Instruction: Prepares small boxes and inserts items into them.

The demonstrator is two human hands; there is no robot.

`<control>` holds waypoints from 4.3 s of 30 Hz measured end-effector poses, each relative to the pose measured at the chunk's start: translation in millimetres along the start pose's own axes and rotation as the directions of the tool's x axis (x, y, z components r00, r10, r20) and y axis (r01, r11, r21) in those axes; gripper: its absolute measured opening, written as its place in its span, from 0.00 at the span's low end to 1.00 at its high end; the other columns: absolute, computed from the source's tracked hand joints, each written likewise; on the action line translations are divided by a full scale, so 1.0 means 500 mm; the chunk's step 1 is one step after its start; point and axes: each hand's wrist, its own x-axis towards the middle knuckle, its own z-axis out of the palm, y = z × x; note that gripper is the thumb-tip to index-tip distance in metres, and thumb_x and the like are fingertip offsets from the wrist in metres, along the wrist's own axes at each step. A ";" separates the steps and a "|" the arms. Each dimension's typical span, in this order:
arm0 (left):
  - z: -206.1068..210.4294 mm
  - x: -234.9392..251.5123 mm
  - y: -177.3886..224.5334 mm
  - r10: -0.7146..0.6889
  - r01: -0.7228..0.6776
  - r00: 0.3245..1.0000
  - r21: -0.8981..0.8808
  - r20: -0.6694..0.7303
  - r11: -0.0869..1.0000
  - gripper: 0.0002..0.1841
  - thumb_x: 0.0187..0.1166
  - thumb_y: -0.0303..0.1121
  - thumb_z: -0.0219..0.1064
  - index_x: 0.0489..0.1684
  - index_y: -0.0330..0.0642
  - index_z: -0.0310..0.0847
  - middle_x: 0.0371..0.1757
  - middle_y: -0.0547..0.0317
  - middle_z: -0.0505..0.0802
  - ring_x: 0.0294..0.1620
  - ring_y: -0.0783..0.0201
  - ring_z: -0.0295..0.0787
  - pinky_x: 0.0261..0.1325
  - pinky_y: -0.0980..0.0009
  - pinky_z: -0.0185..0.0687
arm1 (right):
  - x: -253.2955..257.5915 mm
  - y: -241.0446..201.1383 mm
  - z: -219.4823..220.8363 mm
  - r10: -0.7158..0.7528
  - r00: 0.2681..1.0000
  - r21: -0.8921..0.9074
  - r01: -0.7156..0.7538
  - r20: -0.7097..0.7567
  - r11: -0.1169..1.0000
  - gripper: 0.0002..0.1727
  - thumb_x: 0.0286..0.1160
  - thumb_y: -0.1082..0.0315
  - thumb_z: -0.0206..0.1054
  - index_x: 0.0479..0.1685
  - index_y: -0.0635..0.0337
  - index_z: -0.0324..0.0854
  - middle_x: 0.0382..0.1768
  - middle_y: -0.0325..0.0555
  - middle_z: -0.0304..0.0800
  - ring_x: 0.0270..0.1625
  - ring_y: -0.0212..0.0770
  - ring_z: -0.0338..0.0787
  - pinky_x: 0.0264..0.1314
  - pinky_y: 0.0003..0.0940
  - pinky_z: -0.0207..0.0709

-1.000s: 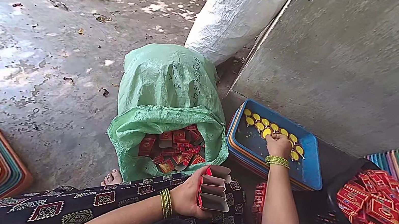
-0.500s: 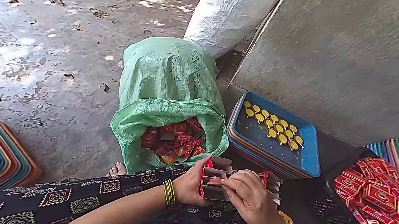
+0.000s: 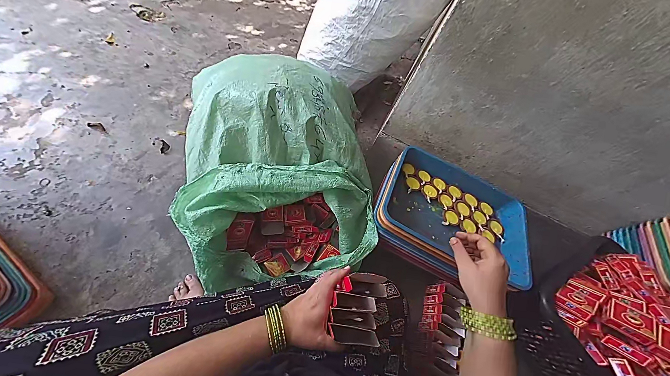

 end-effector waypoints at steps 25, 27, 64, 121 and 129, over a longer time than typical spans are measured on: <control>0.000 0.007 -0.012 -0.044 0.044 0.999 -0.062 0.002 0.997 0.72 0.44 0.53 0.91 0.88 0.23 0.43 0.80 0.28 0.73 0.83 0.49 0.72 0.87 0.59 0.66 | 0.000 -0.021 0.018 -0.328 0.944 0.280 0.324 -0.033 0.904 0.12 0.68 0.62 0.77 0.42 0.62 0.86 0.43 0.45 0.90 0.40 0.35 0.90 0.40 0.33 0.88; -0.001 0.007 -0.008 -0.050 0.051 0.999 -0.055 0.013 0.997 0.72 0.44 0.53 0.90 0.88 0.23 0.42 0.80 0.28 0.73 0.84 0.48 0.70 0.88 0.58 0.64 | -0.079 -0.083 -0.019 -0.509 0.860 0.455 0.465 -0.028 0.760 0.10 0.70 0.62 0.78 0.41 0.55 0.86 0.42 0.41 0.92 0.43 0.34 0.92 0.46 0.32 0.90; 0.014 -0.005 0.025 0.178 -0.176 0.979 -0.032 0.102 0.984 0.71 0.47 0.55 0.89 0.91 0.33 0.40 0.75 0.32 0.79 0.81 0.47 0.74 0.85 0.52 0.69 | -0.268 -0.179 -0.009 -0.384 0.768 0.196 0.331 0.512 0.923 0.23 0.55 0.53 0.85 0.49 0.53 0.91 0.65 0.53 0.84 0.65 0.41 0.87 0.64 0.34 0.85; -0.258 0.042 -0.220 -0.932 0.888 0.288 -0.302 -0.220 0.346 0.24 0.73 0.32 0.65 0.71 0.42 0.79 0.63 0.44 0.90 0.66 0.48 0.87 0.68 0.44 0.81 | -0.007 -0.214 0.679 0.055 0.041 -0.068 0.720 0.998 0.691 0.26 0.69 0.64 0.75 0.71 0.45 0.86 0.77 0.59 0.78 0.83 0.63 0.72 0.84 0.67 0.63; -0.226 0.036 -0.208 -0.976 0.974 0.208 -0.105 0.066 0.201 0.43 0.65 0.46 0.76 0.79 0.30 0.63 0.70 0.34 0.84 0.69 0.43 0.84 0.68 0.42 0.80 | 0.018 -0.236 0.612 -0.024 0.360 0.054 -0.073 0.933 0.996 0.28 0.83 0.50 0.66 0.72 0.63 0.78 0.63 0.56 0.89 0.62 0.45 0.92 0.67 0.45 0.85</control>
